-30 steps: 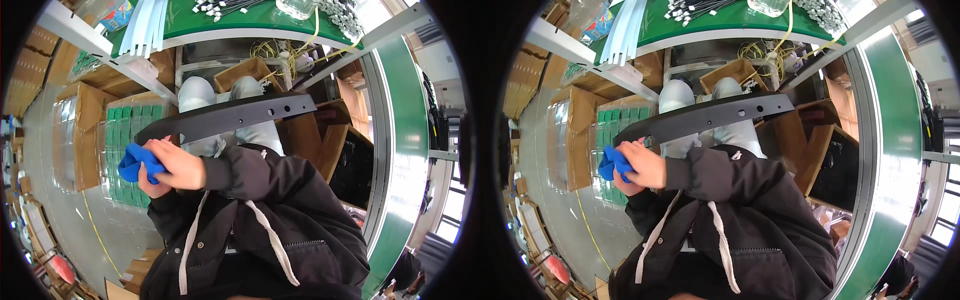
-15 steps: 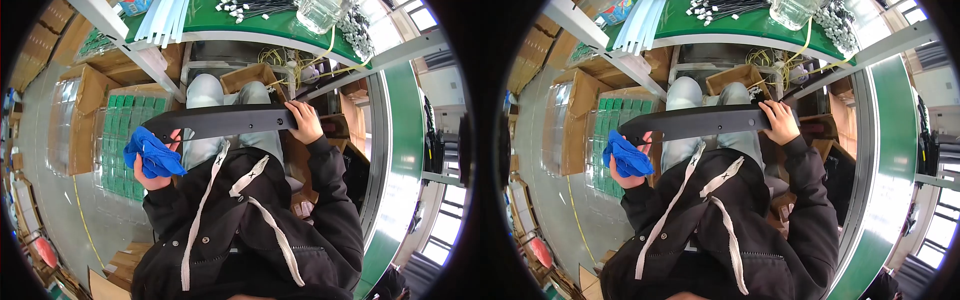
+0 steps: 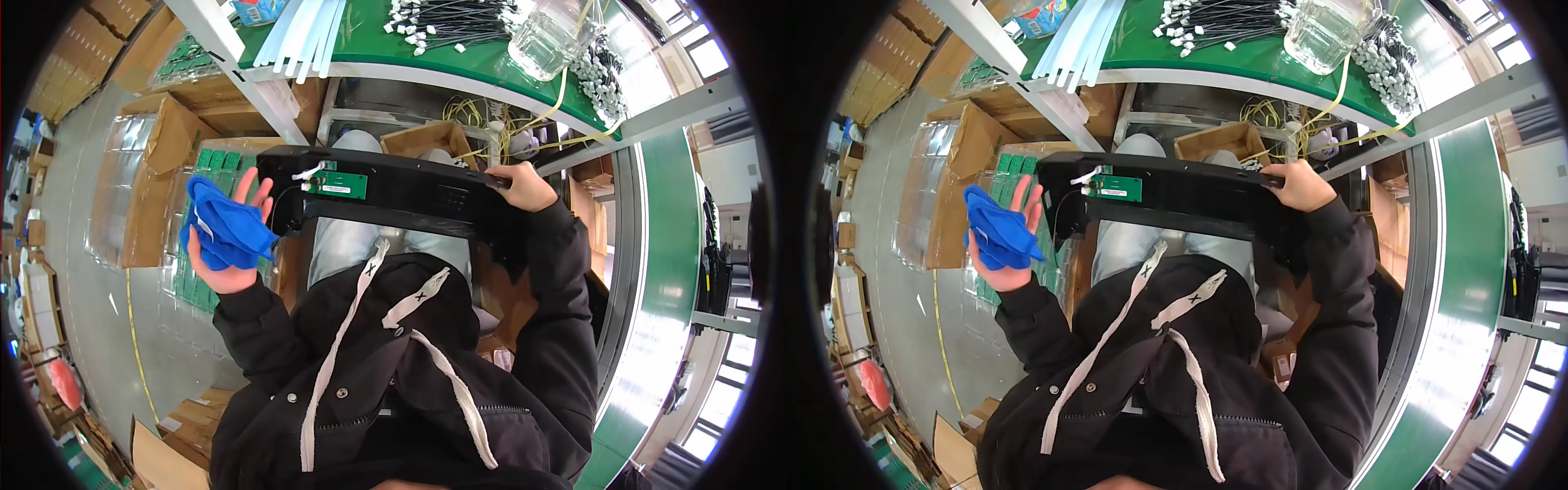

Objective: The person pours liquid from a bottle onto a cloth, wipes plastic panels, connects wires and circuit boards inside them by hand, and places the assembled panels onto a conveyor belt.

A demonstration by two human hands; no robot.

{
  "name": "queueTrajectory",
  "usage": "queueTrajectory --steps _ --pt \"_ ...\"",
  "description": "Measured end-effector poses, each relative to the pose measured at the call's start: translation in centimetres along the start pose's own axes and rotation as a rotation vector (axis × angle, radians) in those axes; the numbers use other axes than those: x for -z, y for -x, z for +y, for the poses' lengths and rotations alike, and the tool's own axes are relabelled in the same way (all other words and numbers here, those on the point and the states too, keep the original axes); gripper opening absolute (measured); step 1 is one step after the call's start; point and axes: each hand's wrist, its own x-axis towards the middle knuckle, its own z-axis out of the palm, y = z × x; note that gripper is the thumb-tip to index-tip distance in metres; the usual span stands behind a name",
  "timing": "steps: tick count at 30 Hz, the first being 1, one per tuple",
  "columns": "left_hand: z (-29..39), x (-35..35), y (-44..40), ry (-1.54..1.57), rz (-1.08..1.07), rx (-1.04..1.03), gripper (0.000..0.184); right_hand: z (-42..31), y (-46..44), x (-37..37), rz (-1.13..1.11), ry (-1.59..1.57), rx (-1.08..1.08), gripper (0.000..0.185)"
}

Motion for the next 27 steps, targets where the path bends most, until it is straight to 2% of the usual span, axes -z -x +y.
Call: queueTrajectory --steps 1,3,5,7,10,13,18,19,20,21,22,23,25,27 --pt "0.3 0.2 0.0 -0.035 0.012 -0.017 0.062 0.5 -0.6 0.2 -0.028 0.011 0.027 0.024" --pt "0.8 0.9 0.2 -0.104 0.034 -0.055 0.061 0.1 -1.3 1.4 -0.161 0.016 -0.123 0.025" --pt "0.9 1.4 0.7 -0.176 0.091 -0.105 0.062 2.9 -1.6 0.6 -0.226 0.019 -0.031 0.026" --pt "1.2 2.6 1.4 -0.244 0.191 -0.153 0.059 4.1 -1.6 -0.4 -0.289 -0.002 -0.059 0.029" --pt "2.8 5.8 2.7 -0.303 0.668 -0.350 0.050 4.8 -1.2 -1.7 -0.323 -0.029 -0.116 0.027" --pt "3.5 7.3 3.5 -0.303 0.605 -0.257 0.040 4.9 -0.6 -2.4 -0.320 -0.048 -0.135 0.027" --pt "5.6 11.4 5.7 -0.335 0.620 -0.159 0.041 2.3 3.4 -1.6 -0.201 -0.128 -0.116 0.023" --pt "6.0 11.4 6.1 -0.354 0.501 -0.116 0.042 2.2 5.0 -1.7 -0.105 -0.178 -0.092 0.022" --pt "7.2 13.2 6.7 -0.356 0.344 0.015 0.058 2.8 6.6 -1.8 -0.084 -0.169 -0.095 0.022" --pt "6.6 11.9 6.2 -0.376 0.215 0.018 0.069 1.8 8.0 -1.0 -0.081 -0.155 -0.088 0.022" --pt "4.3 5.5 3.4 -0.404 -0.034 0.121 0.075 -0.2 9.2 0.1 -0.040 -0.154 -0.085 0.023" --pt "4.1 4.9 2.6 -0.468 -0.153 0.121 0.076 -0.4 11.0 0.3 0.001 -0.152 -0.158 0.023" --pt "3.4 4.8 1.3 -0.584 -0.234 0.084 0.070 -2.6 13.7 1.8 0.066 -0.163 -0.244 0.024" --pt "3.4 5.7 -0.9 -0.482 -0.571 0.083 0.072 -4.9 16.5 3.0 0.142 -0.117 -0.274 0.025"
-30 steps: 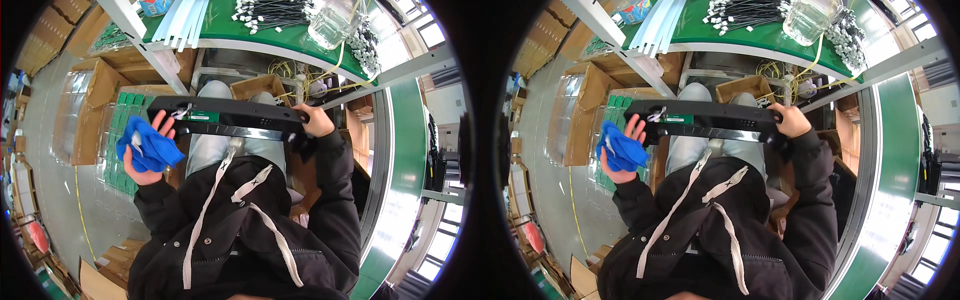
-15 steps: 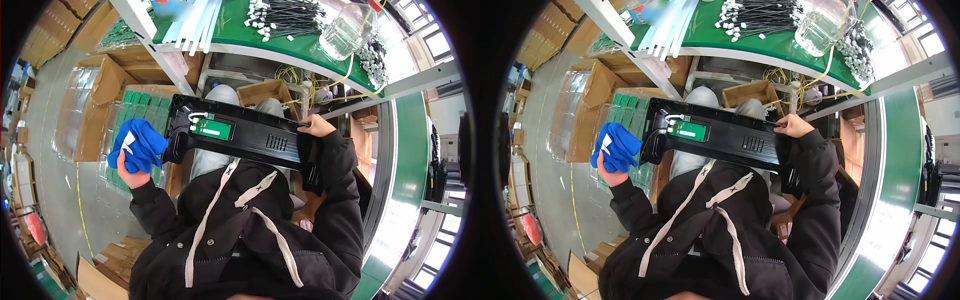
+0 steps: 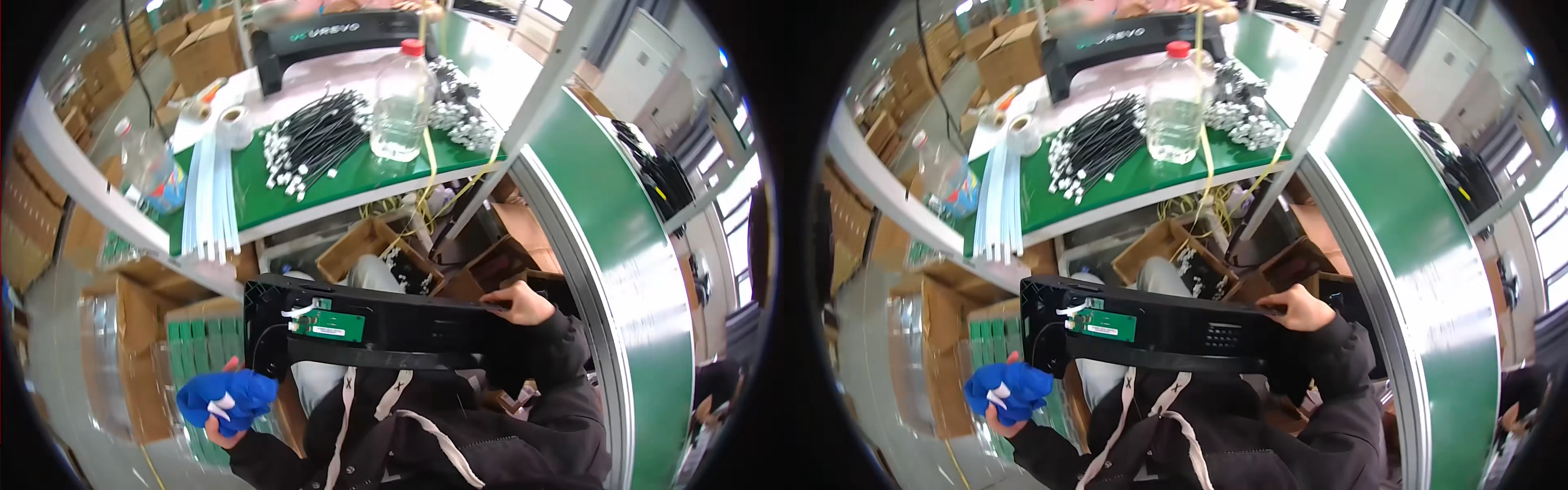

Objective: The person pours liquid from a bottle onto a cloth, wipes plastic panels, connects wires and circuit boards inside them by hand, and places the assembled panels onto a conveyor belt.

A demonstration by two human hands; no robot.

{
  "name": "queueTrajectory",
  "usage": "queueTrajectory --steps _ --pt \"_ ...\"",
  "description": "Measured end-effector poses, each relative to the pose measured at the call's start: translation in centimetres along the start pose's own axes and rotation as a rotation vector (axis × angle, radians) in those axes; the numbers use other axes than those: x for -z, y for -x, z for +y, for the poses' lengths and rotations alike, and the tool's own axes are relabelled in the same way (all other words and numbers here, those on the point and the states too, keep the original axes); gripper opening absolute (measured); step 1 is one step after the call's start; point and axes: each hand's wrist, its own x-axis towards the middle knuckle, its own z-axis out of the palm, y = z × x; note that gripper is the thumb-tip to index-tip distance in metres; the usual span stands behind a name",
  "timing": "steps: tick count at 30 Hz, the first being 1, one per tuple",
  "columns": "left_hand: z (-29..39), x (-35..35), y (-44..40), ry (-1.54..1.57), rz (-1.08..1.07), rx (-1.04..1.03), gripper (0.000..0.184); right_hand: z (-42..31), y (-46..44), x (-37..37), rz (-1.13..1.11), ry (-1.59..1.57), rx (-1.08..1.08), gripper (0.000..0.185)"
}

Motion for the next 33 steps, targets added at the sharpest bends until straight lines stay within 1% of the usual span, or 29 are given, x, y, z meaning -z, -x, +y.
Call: queueTrajectory --steps 2,4,5,7,8,9,10,12,13,14,15,17,20,23,26,27,28,30,32,33 --pt "-0.2 0.1 -2.0 0.137 -0.073 -0.058 0.074 -1.3 3.2 0.9 0.087 -0.025 -0.043 0.026" --pt "0.8 -3.2 -3.6 0.349 0.109 -0.046 0.077 -2.3 6.7 1.9 0.169 -0.033 -0.133 0.025" --pt "1.3 -3.0 -4.6 0.342 0.035 -0.067 0.081 -3.1 8.5 2.6 0.241 -0.059 -0.227 0.025" --pt "1.1 -1.3 -5.0 0.304 0.061 -0.076 0.080 -4.5 12.4 3.8 0.382 -0.082 -0.400 0.024" --pt "0.8 -0.6 -4.8 0.282 0.079 -0.080 0.080 -4.5 14.4 3.9 0.515 -0.126 -0.480 0.021" --pt "0.6 -0.8 -5.1 0.297 0.103 -0.081 0.081 -4.1 16.3 4.1 0.608 -0.112 -0.470 0.019" --pt "0.2 -0.6 -5.2 0.309 0.070 -0.076 0.081 -3.6 18.3 4.5 0.699 -0.097 -0.459 0.017" --pt "-0.3 -0.1 -5.3 0.330 0.003 -0.059 0.082 -2.0 22.6 5.1 0.840 -0.197 -0.520 0.014" --pt "-0.4 -0.6 -5.4 0.352 0.019 -0.056 0.081 -2.0 23.5 4.9 1.019 -0.254 -0.460 0.016" --pt "-0.9 -1.2 -5.5 0.283 -0.001 -0.116 0.081 -1.6 24.6 5.2 1.119 -0.188 -0.442 0.023" --pt "-1.7 -1.4 -5.3 0.216 -0.020 -0.177 0.080 -0.8 25.7 5.4 1.196 -0.233 -0.433 0.026" --pt "-2.4 -1.8 -5.5 0.166 -0.052 -0.239 0.077 -1.4 25.7 5.8 1.370 -0.319 -0.420 0.033" --pt "-2.1 -1.7 -5.7 0.196 -0.093 -0.230 0.069 -0.3 25.7 6.8 1.527 -0.269 -0.393 0.033" --pt "-1.8 -1.5 -5.6 0.172 -0.126 -0.200 0.066 0.1 26.4 9.2 1.469 0.116 -0.456 0.029" --pt "-1.6 -2.5 -5.9 0.115 -0.103 -0.216 0.065 4.0 27.9 12.3 1.388 -0.004 -0.619 0.024" --pt "-1.6 -2.8 -6.1 0.101 -0.093 -0.220 0.065 5.3 27.5 13.1 1.395 -0.009 -0.680 0.021" --pt "-1.5 -2.8 -6.1 0.100 -0.085 -0.217 0.065 6.5 26.8 13.6 1.420 -0.007 -0.645 0.017" --pt "-1.7 -2.6 -6.1 0.093 -0.069 -0.214 0.065 12.0 26.5 15.5 1.394 -0.044 -0.760 0.017" --pt "-1.7 -2.4 -6.3 0.088 -0.057 -0.209 0.064 14.6 24.3 16.8 1.399 0.105 -0.903 0.024" --pt "-1.8 -2.4 -6.5 0.087 -0.050 -0.208 0.064 17.6 23.4 17.6 1.417 0.208 -0.967 0.028"
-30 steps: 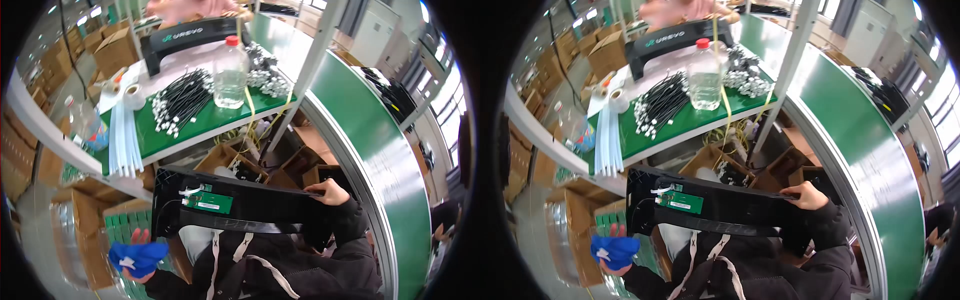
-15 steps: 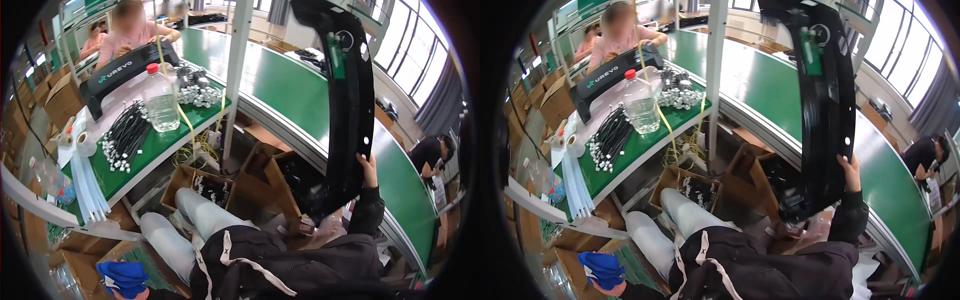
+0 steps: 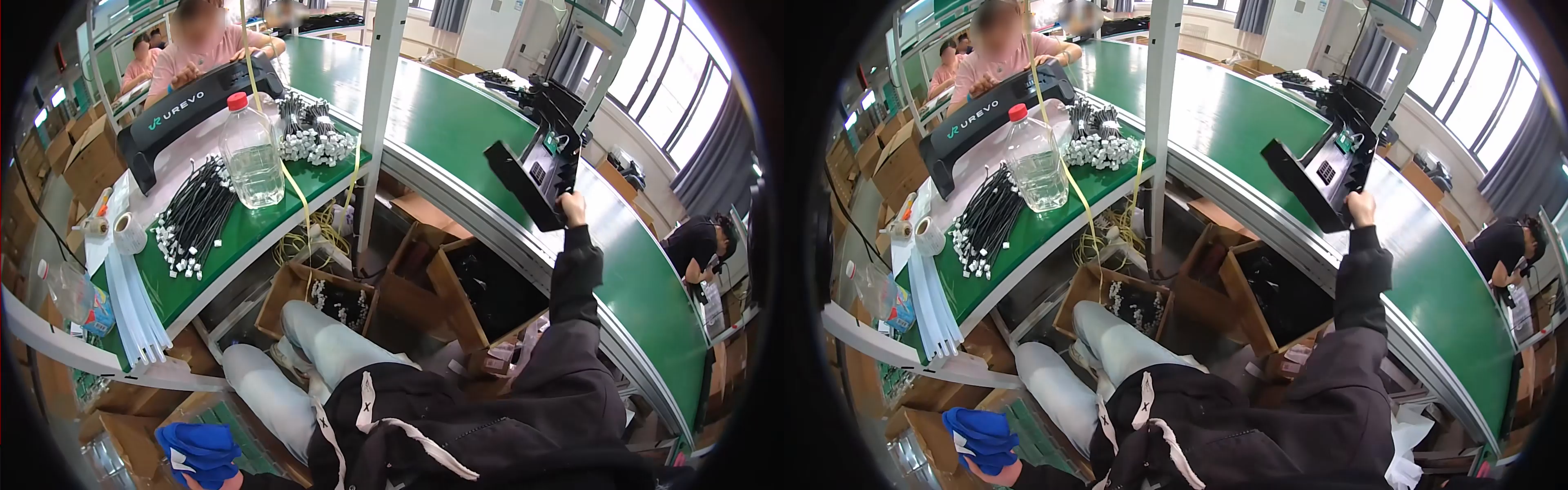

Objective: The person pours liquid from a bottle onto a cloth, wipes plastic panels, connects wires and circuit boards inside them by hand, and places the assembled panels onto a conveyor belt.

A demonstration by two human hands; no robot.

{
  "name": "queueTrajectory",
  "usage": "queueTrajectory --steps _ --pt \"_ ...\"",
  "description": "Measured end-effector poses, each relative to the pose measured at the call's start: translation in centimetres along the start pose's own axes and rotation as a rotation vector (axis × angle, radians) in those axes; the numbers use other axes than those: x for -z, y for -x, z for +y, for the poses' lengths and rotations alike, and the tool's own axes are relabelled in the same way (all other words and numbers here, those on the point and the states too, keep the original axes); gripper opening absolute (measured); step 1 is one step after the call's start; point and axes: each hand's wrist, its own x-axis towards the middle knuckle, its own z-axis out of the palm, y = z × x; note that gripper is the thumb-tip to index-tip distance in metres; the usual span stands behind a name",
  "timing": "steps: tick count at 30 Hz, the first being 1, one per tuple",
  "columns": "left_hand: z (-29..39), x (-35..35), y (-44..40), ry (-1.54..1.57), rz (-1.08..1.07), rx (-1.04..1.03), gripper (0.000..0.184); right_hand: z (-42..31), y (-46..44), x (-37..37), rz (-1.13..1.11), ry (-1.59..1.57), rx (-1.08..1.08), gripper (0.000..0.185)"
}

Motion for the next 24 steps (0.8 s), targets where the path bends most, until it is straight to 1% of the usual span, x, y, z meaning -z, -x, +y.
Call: queueTrajectory --steps 1,3,4,5,9,11,16,17,18,19,20,21,22,23,24 --pt "-0.1 0.1 -0.3 0.001 0.000 0.001 0.064 0.8 -1.6 -1.6 0.069 0.092 0.003 0.032" --pt "-0.7 -0.1 -1.0 0.003 0.004 0.011 0.064 -2.3 -0.3 -3.1 0.176 0.196 0.036 0.035" --pt "-1.1 -0.2 -1.3 0.000 0.005 0.016 0.064 -3.3 -0.2 -3.8 0.177 0.217 0.031 0.034" --pt "-1.5 -0.4 -1.4 -0.001 0.004 0.015 0.064 -4.1 -0.1 -4.1 0.130 0.155 -0.009 0.033" --pt "-2.5 -0.6 -2.5 0.009 0.002 0.043 0.063 -4.2 -2.6 -6.9 0.116 0.181 -0.110 0.031" --pt "-3.0 -0.6 -2.9 0.017 0.002 0.056 0.063 -4.4 -2.8 -7.3 0.095 0.180 -0.093 0.032" --pt "-4.1 -0.4 -3.7 0.033 0.004 0.095 0.062 -3.2 -3.1 -7.9 0.139 0.162 -0.027 0.032" --pt "-4.2 -0.2 -3.7 0.035 0.011 0.100 0.062 -0.3 -4.3 -8.8 0.116 0.107 0.008 0.025" --pt "-4.2 0.0 -3.6 0.036 0.022 0.103 0.062 0.9 -3.4 -8.2 -0.017 -0.118 0.109 0.019" --pt "-4.2 0.2 -3.5 0.035 0.040 0.104 0.062 2.9 -3.4 -8.9 0.016 -0.197 0.156 0.016" --pt "-4.2 0.5 -3.3 0.040 0.062 0.106 0.061 2.7 -1.4 -8.2 0.072 -0.229 0.239 0.021" --pt "-4.2 0.7 -2.8 0.041 0.087 0.106 0.061 2.6 -0.3 -7.7 0.062 -0.322 0.242 0.031" --pt "-4.0 1.0 -2.3 0.048 0.117 0.109 0.061 1.2 1.7 -7.2 0.168 -0.533 0.334 0.042" --pt "-3.8 1.2 -1.7 0.055 0.154 0.112 0.061 0.0 3.5 -5.5 0.134 -0.506 0.266 0.041" --pt "-3.4 1.6 -0.8 0.070 0.192 0.120 0.061 -1.5 4.9 -4.2 0.151 -0.542 0.323 0.038"
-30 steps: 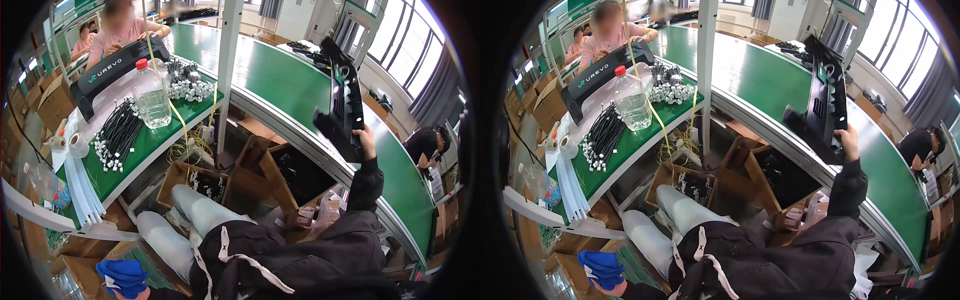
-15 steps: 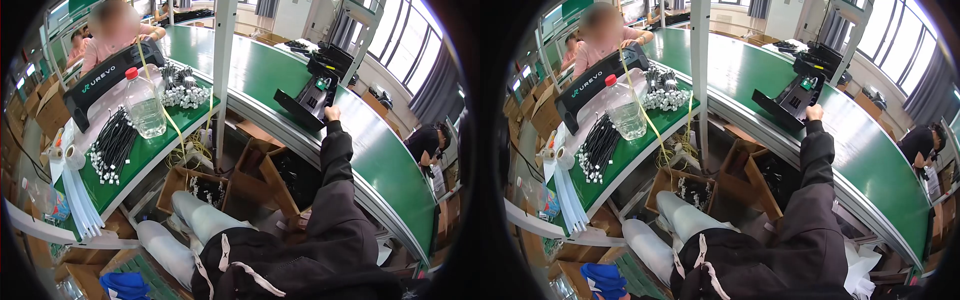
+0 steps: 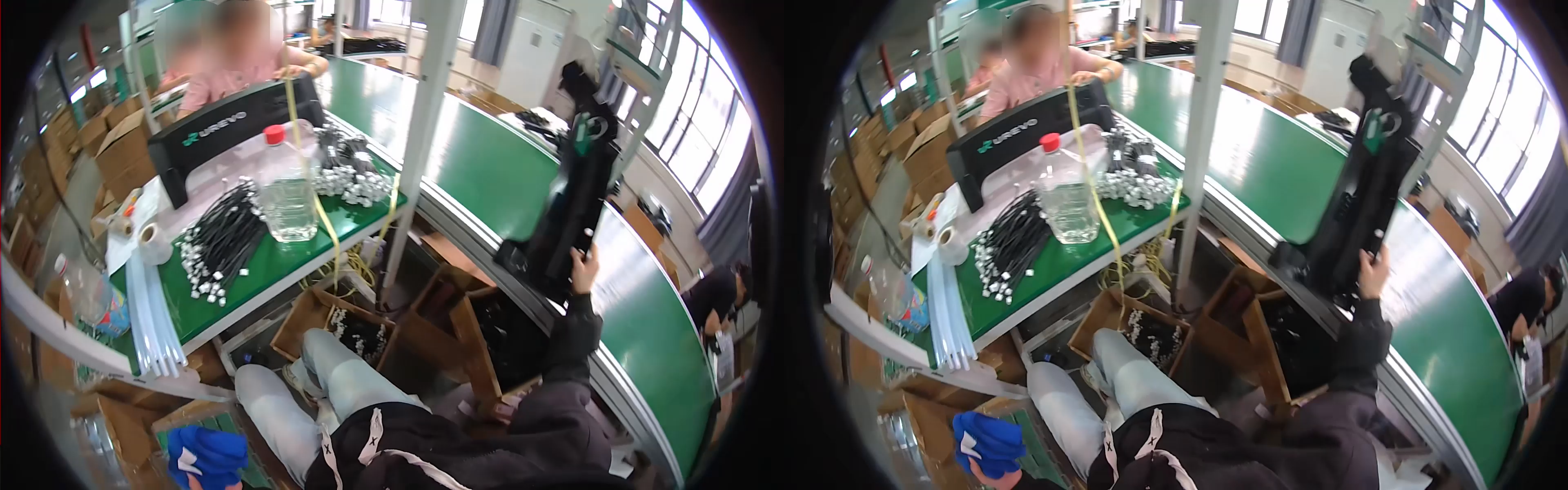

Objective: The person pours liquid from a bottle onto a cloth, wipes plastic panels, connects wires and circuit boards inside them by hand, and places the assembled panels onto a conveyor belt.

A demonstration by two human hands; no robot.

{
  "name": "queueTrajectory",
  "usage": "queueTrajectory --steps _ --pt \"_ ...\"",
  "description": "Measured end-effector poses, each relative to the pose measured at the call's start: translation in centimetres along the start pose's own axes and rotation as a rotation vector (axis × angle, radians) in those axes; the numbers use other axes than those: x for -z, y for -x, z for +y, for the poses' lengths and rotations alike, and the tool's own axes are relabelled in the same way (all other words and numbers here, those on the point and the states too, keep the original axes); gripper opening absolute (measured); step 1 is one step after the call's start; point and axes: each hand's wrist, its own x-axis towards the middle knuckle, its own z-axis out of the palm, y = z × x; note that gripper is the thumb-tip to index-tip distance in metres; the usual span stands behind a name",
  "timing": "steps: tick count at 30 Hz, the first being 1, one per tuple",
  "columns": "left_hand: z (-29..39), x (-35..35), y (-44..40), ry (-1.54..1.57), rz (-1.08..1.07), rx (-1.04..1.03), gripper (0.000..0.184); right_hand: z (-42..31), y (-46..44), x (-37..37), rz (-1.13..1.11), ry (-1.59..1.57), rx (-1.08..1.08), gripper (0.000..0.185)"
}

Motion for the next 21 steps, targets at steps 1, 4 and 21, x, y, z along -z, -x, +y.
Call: queueTrajectory --steps 1,4,21 --pt "0.3 0.6 1.1 0.015 0.045 -0.007 0.061 -1.7 0.5 0.3 0.009 -0.036 0.054 0.036" --pt "0.0 1.5 4.1 0.124 0.187 -0.041 0.060 -5.6 1.0 1.5 -0.017 -0.088 0.113 0.028" --pt "8.2 -0.9 10.8 -0.145 0.223 -0.112 0.077 -21.6 15.6 -17.5 -1.655 -0.285 0.622 0.031"
